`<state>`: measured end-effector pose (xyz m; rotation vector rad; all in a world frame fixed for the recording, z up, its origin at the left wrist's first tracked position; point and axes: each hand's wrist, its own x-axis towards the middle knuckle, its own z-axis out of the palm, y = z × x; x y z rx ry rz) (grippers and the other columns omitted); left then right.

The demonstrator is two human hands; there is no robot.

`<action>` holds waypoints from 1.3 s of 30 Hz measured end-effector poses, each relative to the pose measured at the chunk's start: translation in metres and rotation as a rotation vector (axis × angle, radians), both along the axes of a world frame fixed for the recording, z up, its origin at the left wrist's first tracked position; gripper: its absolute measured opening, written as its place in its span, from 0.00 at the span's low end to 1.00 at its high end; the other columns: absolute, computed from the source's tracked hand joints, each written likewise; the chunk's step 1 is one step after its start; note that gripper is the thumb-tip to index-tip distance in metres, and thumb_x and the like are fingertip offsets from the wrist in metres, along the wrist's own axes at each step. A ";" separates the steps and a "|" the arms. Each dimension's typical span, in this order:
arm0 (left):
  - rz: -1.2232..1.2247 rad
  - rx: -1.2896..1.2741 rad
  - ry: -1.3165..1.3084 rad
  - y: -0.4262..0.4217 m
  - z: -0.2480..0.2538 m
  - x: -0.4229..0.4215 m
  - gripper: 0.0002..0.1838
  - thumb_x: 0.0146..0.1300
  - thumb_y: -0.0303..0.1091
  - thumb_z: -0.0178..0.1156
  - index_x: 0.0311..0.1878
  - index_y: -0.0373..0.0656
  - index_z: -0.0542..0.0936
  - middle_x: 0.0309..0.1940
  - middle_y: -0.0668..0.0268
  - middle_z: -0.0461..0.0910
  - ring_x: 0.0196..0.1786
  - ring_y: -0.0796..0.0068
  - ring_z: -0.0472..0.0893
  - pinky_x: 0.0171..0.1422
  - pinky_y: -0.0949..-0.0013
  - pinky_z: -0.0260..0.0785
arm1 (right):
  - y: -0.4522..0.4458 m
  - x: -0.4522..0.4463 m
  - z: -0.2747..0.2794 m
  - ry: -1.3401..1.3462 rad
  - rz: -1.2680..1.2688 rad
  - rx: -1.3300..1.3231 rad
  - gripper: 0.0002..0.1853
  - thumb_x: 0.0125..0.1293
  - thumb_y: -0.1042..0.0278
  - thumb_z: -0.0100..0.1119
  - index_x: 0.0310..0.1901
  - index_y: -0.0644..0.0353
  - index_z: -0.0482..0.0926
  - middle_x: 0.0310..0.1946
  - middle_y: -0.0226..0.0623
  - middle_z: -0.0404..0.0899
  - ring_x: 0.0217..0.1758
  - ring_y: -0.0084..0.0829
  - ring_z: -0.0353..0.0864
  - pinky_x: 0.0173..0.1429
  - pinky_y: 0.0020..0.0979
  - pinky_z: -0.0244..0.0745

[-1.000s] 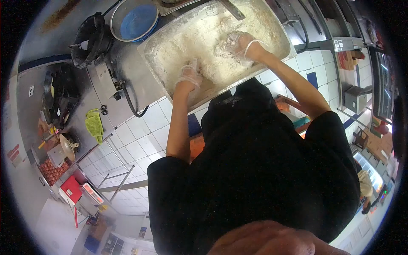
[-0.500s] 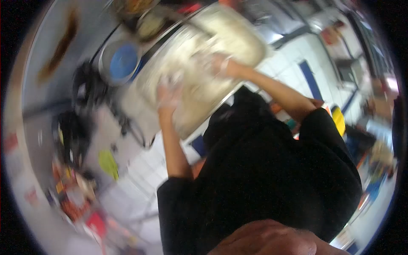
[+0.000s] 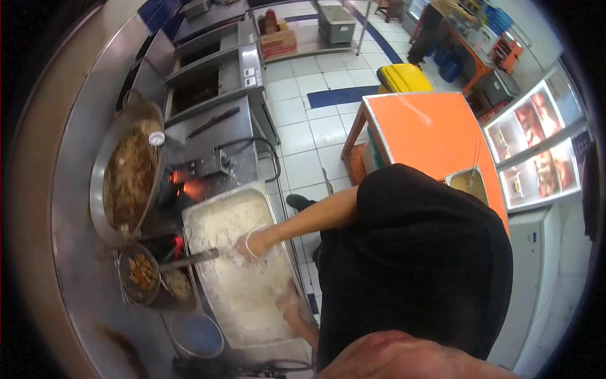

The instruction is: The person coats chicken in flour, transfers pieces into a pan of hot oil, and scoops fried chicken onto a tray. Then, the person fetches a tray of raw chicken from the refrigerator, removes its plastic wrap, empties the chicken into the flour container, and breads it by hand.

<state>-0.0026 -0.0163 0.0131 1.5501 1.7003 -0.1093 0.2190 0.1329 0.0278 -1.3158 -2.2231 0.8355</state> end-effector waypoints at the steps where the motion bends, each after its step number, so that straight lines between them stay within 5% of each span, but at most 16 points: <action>1: 0.084 0.025 -0.148 0.000 -0.008 -0.007 0.36 0.67 0.57 0.68 0.62 0.30 0.82 0.55 0.47 0.85 0.56 0.53 0.85 0.62 0.56 0.76 | -0.003 0.002 0.001 -0.004 -0.025 -0.024 0.22 0.56 0.53 0.71 0.34 0.71 0.84 0.36 0.62 0.86 0.44 0.60 0.87 0.46 0.52 0.81; 3: 0.223 -0.251 -0.448 0.019 -0.036 -0.024 0.40 0.63 0.59 0.72 0.58 0.24 0.83 0.54 0.48 0.86 0.53 0.57 0.85 0.61 0.58 0.75 | -0.011 0.008 0.004 0.013 -0.061 -0.041 0.22 0.56 0.54 0.71 0.34 0.72 0.84 0.35 0.62 0.86 0.42 0.61 0.87 0.45 0.52 0.81; 9: 0.308 -0.277 -0.430 0.020 0.034 -0.018 0.27 0.69 0.44 0.70 0.58 0.27 0.83 0.45 0.58 0.86 0.42 0.66 0.84 0.41 0.64 0.77 | -0.023 0.007 0.017 0.041 -0.178 -0.103 0.23 0.57 0.53 0.72 0.33 0.73 0.85 0.31 0.63 0.84 0.39 0.60 0.87 0.44 0.51 0.82; 12: 0.471 -0.149 -0.536 0.026 0.006 -0.036 0.24 0.72 0.38 0.66 0.63 0.29 0.78 0.45 0.58 0.85 0.40 0.69 0.84 0.36 0.67 0.76 | -0.020 0.002 0.014 0.013 -0.182 -0.125 0.24 0.57 0.52 0.72 0.34 0.73 0.85 0.33 0.63 0.85 0.42 0.59 0.88 0.46 0.51 0.82; 18: 0.431 0.142 -0.525 0.058 0.011 -0.046 0.22 0.66 0.34 0.68 0.57 0.30 0.76 0.45 0.51 0.84 0.43 0.59 0.84 0.48 0.57 0.79 | -0.026 -0.001 0.021 0.046 0.007 -0.076 0.23 0.57 0.54 0.72 0.39 0.72 0.85 0.40 0.63 0.85 0.48 0.59 0.86 0.52 0.51 0.81; 21: 0.248 0.533 -0.476 0.064 -0.004 -0.040 0.20 0.62 0.31 0.68 0.55 0.31 0.76 0.46 0.50 0.84 0.46 0.56 0.84 0.55 0.56 0.77 | -0.033 -0.007 0.036 0.136 0.169 -0.065 0.24 0.57 0.56 0.71 0.42 0.74 0.83 0.41 0.63 0.84 0.50 0.59 0.85 0.54 0.51 0.80; 26: 0.292 0.520 -0.441 0.078 0.077 0.018 0.22 0.59 0.21 0.64 0.58 0.34 0.75 0.48 0.52 0.83 0.49 0.62 0.83 0.59 0.60 0.77 | -0.025 -0.009 0.013 -0.054 0.264 -0.013 0.26 0.59 0.57 0.70 0.47 0.76 0.79 0.46 0.64 0.83 0.52 0.60 0.84 0.56 0.52 0.79; 29: 0.398 0.475 -0.735 0.079 0.057 0.005 0.24 0.60 0.17 0.62 0.60 0.36 0.74 0.52 0.54 0.82 0.52 0.63 0.83 0.61 0.59 0.78 | -0.013 -0.002 0.027 -0.040 0.395 -0.144 0.30 0.61 0.54 0.69 0.52 0.76 0.76 0.51 0.65 0.81 0.56 0.61 0.82 0.58 0.50 0.79; 32: 0.455 0.483 -0.938 0.078 0.042 0.016 0.24 0.63 0.20 0.62 0.63 0.37 0.74 0.56 0.57 0.80 0.57 0.62 0.83 0.63 0.61 0.77 | -0.006 -0.005 -0.021 -0.068 0.308 -0.202 0.29 0.65 0.51 0.69 0.58 0.66 0.76 0.51 0.60 0.82 0.56 0.58 0.82 0.61 0.50 0.77; 35: 0.453 0.529 -0.904 0.066 0.048 0.026 0.22 0.68 0.25 0.62 0.65 0.38 0.74 0.58 0.58 0.79 0.62 0.64 0.80 0.67 0.62 0.73 | -0.003 0.000 -0.084 0.409 0.275 0.163 0.23 0.66 0.50 0.67 0.50 0.63 0.80 0.48 0.58 0.83 0.52 0.59 0.82 0.57 0.51 0.77; 36: 0.445 0.533 -0.857 0.063 0.050 0.020 0.22 0.70 0.27 0.62 0.65 0.39 0.73 0.59 0.58 0.79 0.63 0.64 0.79 0.68 0.62 0.71 | 0.005 -0.002 -0.100 0.337 0.362 0.238 0.20 0.66 0.50 0.67 0.40 0.64 0.83 0.41 0.57 0.83 0.48 0.57 0.82 0.54 0.52 0.76; 39: 0.656 0.455 -0.873 0.044 0.051 0.007 0.24 0.71 0.30 0.63 0.68 0.40 0.72 0.61 0.57 0.78 0.67 0.64 0.76 0.71 0.61 0.68 | -0.010 0.002 0.003 0.023 0.254 -0.008 0.20 0.62 0.55 0.67 0.31 0.70 0.84 0.30 0.60 0.82 0.36 0.59 0.83 0.43 0.52 0.78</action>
